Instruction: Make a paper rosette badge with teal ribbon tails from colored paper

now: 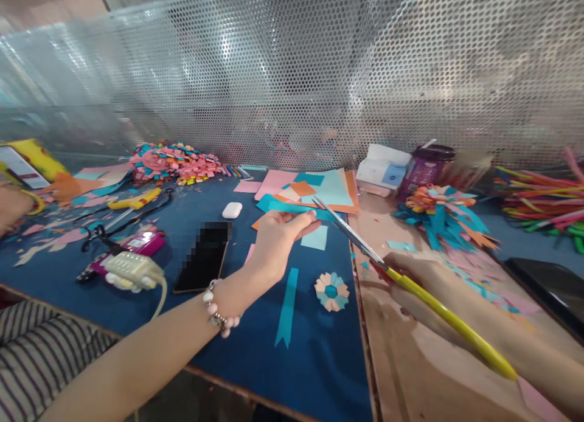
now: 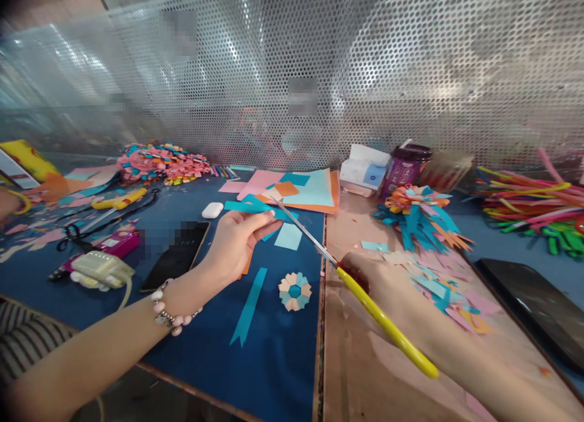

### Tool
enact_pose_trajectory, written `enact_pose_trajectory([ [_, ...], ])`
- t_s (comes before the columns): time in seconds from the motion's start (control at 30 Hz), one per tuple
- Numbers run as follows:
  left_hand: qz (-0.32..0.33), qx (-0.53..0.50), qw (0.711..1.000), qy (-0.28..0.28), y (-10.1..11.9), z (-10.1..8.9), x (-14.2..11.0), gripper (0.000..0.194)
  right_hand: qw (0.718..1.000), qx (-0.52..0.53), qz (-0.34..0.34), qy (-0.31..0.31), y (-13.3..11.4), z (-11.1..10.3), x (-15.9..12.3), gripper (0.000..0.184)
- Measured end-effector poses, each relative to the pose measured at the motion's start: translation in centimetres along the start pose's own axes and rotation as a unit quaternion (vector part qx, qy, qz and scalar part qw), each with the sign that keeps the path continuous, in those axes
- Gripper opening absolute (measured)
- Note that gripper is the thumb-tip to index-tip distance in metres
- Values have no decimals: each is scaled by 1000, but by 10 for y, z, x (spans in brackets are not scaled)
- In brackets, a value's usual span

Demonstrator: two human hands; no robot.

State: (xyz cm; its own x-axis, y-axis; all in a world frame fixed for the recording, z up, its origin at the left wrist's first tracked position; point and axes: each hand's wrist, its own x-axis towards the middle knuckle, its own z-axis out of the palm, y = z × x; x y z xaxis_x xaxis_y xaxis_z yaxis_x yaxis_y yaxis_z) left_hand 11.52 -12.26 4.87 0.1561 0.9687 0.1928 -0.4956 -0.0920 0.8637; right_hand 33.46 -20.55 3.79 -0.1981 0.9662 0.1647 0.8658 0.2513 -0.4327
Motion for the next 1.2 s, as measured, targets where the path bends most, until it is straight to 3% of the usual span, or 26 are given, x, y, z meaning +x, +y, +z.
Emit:
enact_pose_trajectory([
  [0.23,1,-3,1000,-8,0,-1,1,5,999,-30,12,-36,3,3,1,14],
  [0.7,-1,-9,1000,-7,-1,-2,2,6,998,-40,-40,1,3,5,2,15],
  [1.2,-2,-19,1000,-13,0,-1,1,6,999,-39,-34,5,0,4,3,18],
])
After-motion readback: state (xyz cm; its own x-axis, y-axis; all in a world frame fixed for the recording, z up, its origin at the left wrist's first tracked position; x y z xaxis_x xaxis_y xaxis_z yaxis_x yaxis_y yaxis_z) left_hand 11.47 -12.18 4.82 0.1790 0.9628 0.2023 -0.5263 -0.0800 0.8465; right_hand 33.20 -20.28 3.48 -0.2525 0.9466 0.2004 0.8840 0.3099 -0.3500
